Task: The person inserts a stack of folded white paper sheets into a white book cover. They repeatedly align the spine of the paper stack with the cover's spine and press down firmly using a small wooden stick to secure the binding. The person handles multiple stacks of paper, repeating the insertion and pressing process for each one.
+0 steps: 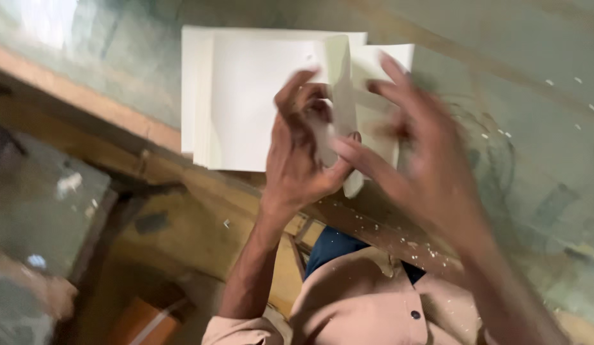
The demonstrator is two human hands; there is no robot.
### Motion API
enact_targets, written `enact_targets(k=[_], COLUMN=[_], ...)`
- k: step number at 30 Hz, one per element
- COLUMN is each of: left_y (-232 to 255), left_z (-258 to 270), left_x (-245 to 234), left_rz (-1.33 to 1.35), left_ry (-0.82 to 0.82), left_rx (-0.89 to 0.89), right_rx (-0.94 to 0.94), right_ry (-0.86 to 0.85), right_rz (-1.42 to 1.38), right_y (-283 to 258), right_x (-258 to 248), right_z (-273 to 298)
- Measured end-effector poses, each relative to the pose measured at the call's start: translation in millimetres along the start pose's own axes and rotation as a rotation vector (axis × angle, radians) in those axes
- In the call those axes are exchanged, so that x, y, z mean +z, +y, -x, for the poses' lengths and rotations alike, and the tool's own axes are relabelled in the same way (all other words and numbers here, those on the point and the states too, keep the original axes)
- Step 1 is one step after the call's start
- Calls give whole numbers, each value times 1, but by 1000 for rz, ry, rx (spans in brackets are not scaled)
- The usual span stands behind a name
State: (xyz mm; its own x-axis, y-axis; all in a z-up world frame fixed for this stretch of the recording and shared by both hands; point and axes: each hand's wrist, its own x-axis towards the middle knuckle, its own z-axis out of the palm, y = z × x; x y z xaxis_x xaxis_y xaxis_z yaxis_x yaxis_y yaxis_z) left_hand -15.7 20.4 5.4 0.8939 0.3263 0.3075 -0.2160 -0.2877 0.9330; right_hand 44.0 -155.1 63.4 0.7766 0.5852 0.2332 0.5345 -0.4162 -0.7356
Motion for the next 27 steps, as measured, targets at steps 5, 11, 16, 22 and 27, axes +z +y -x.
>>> enact_targets(k=[5,11,16,22,27], left_y=[53,74,76,113,125], left_z=[5,66,83,79,78], left_x=[-27,-22,21,58,113], left_rz=[-245,175,180,-22,26], left_ry=[101,51,-199,-587,-657], left_rx=[45,-210,-114,-367,-258], right_rx=[348,-53,64,302,184], right_ry=[-234,-131,-119,23,52], right_rz=[-157,-25,220,201,268], right_y=[8,34,66,50,10], right_x=[-24,-93,-127,-111,-84], right_z=[-43,65,136,187,170])
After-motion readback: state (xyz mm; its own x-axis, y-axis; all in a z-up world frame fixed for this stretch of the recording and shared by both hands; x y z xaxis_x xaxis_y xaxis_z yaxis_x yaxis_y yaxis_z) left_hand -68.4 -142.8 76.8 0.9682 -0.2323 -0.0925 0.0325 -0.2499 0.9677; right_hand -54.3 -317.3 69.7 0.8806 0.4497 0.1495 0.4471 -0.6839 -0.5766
